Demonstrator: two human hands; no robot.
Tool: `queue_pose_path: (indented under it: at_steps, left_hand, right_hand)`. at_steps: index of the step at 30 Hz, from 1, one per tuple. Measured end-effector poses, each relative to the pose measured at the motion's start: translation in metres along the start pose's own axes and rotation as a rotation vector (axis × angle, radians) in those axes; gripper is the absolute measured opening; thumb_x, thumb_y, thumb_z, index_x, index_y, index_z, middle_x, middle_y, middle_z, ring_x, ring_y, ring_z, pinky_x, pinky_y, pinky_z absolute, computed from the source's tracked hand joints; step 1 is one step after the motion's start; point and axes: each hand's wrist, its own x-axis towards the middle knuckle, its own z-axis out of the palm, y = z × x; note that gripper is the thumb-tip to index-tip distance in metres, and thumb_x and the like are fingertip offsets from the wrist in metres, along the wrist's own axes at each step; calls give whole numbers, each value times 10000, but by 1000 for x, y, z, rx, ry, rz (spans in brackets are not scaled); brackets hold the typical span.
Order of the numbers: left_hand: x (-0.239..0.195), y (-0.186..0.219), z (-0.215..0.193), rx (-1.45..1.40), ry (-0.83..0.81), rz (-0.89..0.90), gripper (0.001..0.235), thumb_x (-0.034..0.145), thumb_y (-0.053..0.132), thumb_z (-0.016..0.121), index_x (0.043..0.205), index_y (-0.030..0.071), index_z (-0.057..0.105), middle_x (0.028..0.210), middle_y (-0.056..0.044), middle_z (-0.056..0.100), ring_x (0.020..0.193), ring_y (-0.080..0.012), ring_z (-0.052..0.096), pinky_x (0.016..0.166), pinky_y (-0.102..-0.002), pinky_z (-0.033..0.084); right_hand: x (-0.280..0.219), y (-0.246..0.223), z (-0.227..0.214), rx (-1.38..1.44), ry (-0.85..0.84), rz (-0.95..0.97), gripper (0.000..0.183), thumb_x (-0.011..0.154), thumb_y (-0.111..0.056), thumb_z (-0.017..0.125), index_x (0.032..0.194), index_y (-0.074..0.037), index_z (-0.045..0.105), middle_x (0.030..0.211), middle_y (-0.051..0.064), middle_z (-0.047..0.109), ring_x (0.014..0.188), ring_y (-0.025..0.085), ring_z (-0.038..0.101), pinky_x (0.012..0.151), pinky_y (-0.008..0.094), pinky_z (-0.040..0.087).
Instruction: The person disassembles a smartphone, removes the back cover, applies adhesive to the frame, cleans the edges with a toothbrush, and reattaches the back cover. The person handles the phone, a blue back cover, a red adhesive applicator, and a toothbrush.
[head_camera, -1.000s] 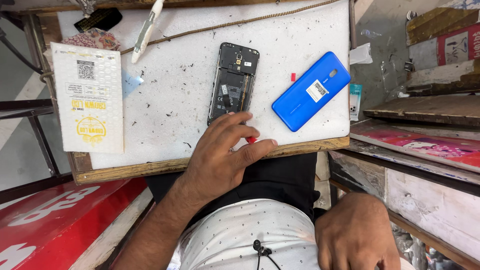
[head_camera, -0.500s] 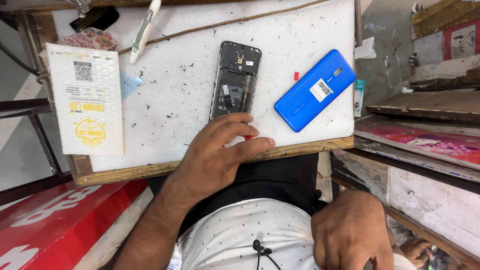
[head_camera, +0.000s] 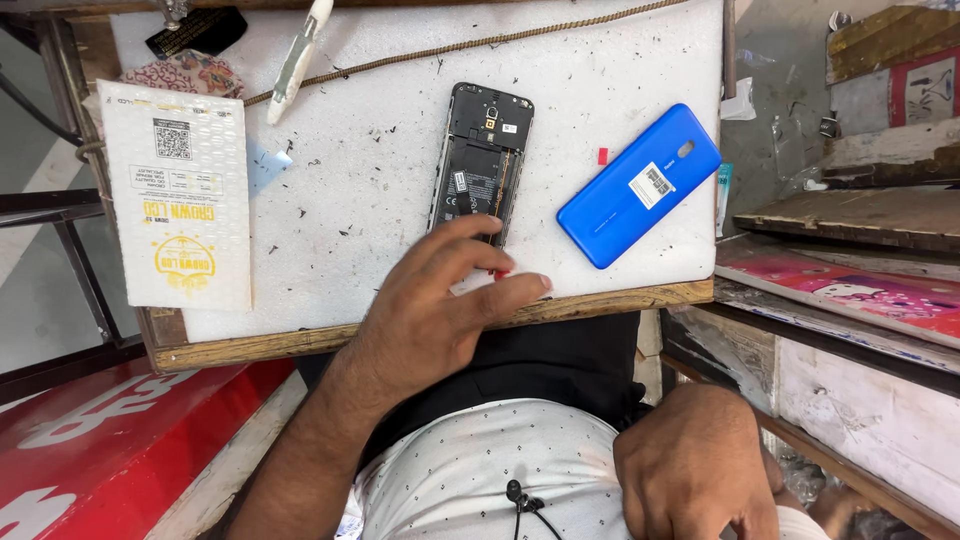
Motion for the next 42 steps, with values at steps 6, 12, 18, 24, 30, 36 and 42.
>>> queue_pose_path:
  at_steps: [6, 12, 18, 24, 30, 36, 42]
  left_hand:
    - [2, 3, 1, 45, 37, 39, 526, 985, 103, 771, 1371, 404, 580, 1067, -15, 615, 1263, -297, 630, 1065, -476, 591]
    - [1, 4, 6, 74, 75, 73, 514, 875, 110, 764, 1283, 350, 564, 1147, -96, 630, 1224, -369, 610, 981, -489, 577]
    - [-2, 5, 9, 30, -6, 39, 569, 961, 21, 707, 1384, 365, 546, 1162, -70, 629, 1288, -341, 626, 1047, -491, 582]
    - [-13, -10, 14, 122, -13, 45, 639, 999, -81, 639, 1457, 338, 481, 1114, -90, 636, 1062, -251, 709, 934, -429, 635]
    - [-32, -28, 10, -304, 388, -107, 608, 1093, -51, 554, 1589, 103, 238, 1210, -114, 678, 1089, -246, 738, 953, -370, 654]
    - [-51, -40, -39, 110, 461, -484, 577, 1070, -24, 632, 1570, 32, 347, 1165, -152, 717, 935, -190, 725, 823, -356, 609]
    - [-45, -45, -78, 474, 356, -613, 395, 993, 17, 761, 1369, 40, 641, 1105, -153, 725, 795, -260, 692, 720, -388, 570]
  right_hand:
    - [-1, 4, 0, 30, 25, 27, 471, 1049, -402, 670, 715, -114, 503, 729, 17, 586, 747, 191, 659, 569, 323, 465]
    - [0, 6, 2, 42, 26, 30, 486, 1047, -406, 701, 731, -101, 494, 727, 26, 579, 720, 203, 651, 559, 329, 457]
    - [-3, 8, 4, 42, 35, 20, 495, 1059, -396, 693, 721, -115, 463, 721, 27, 568, 717, 204, 641, 576, 327, 457]
    - [5, 6, -3, 71, 33, 32, 486, 1053, -392, 718, 729, -116, 482, 712, 18, 572, 705, 198, 642, 560, 325, 453]
    - [10, -4, -42, 66, 55, 8, 300, 1106, -306, 647, 897, -91, 646, 742, 31, 629, 697, 227, 660, 605, 358, 489]
    - [15, 7, -30, -151, 1143, 239, 284, 1101, -227, 567, 904, -45, 660, 744, 32, 686, 639, 133, 677, 581, 298, 539]
    - [8, 46, -34, -394, 1469, 440, 315, 1140, -267, 451, 928, -63, 562, 764, 42, 668, 643, 95, 603, 560, 248, 468]
